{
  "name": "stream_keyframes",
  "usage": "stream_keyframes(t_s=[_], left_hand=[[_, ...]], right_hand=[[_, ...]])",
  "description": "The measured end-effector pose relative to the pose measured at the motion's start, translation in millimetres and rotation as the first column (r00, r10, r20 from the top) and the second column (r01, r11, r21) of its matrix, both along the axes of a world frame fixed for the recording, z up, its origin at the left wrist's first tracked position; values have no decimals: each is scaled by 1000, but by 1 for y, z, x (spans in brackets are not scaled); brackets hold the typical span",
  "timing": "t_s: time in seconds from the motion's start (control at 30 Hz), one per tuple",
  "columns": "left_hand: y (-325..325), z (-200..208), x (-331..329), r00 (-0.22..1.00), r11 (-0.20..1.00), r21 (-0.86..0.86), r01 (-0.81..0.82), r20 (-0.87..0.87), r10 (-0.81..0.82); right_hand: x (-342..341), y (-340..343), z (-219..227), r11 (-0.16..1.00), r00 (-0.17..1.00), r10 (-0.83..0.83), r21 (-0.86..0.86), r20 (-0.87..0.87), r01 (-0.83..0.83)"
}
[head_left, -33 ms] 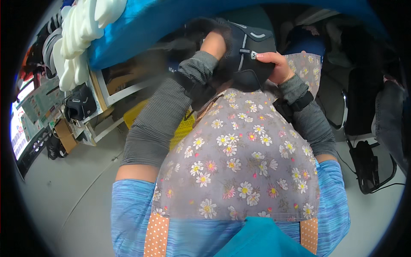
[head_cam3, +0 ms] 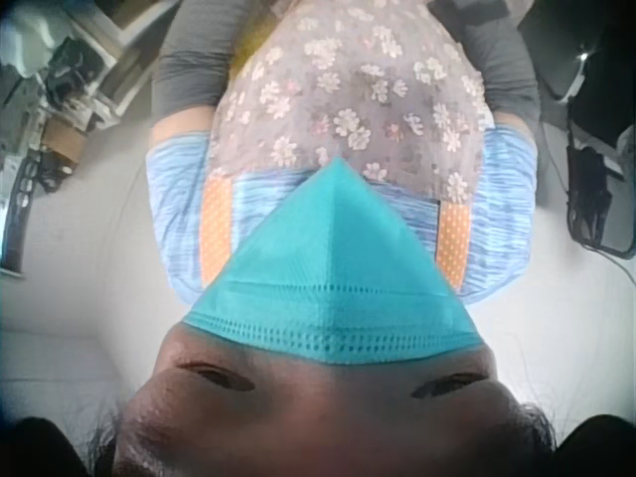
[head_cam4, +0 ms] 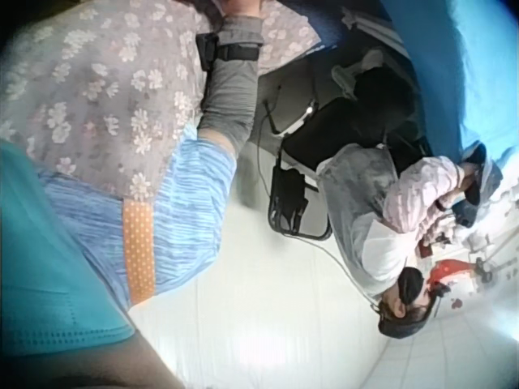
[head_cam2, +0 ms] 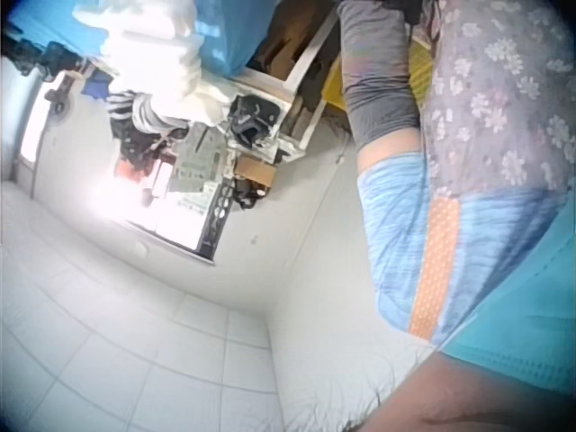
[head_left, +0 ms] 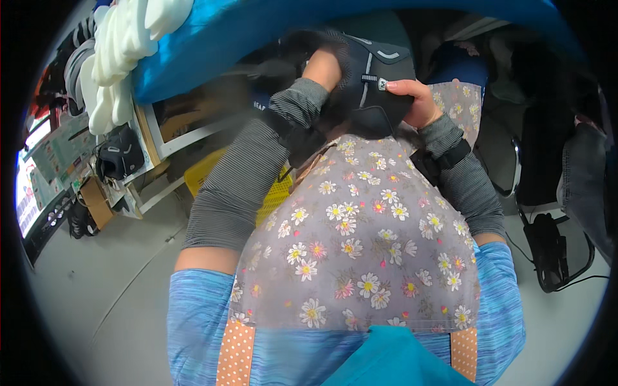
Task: The person picks up a white foam insert and fits it inside a black shoe upper, pressing it into place and turning the shoe over to check the alignment.
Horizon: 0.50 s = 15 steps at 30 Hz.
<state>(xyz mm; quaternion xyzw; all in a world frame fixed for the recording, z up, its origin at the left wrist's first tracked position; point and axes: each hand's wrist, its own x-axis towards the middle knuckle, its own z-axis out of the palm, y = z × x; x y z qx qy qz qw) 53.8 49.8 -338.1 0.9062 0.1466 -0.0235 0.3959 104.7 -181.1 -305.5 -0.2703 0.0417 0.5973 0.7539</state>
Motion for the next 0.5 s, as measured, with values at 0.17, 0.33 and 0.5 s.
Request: stream_keyframes(t_s=[0.17,0.33,0.5], left_hand=[[-4,17,8,978,955,238,179,-148,-146],[26,-15,4,948,898,304,317,-106,-299],[-12,21,15,945,900,291,326,-97,-311]], right_hand=[[-6,-6,10,1000,999,-29,-7,-46,28],[-1,-4,3,999,997,-28,39,-70,31],[-3,-11,-12,997,993,-64,-43,-96,60]])
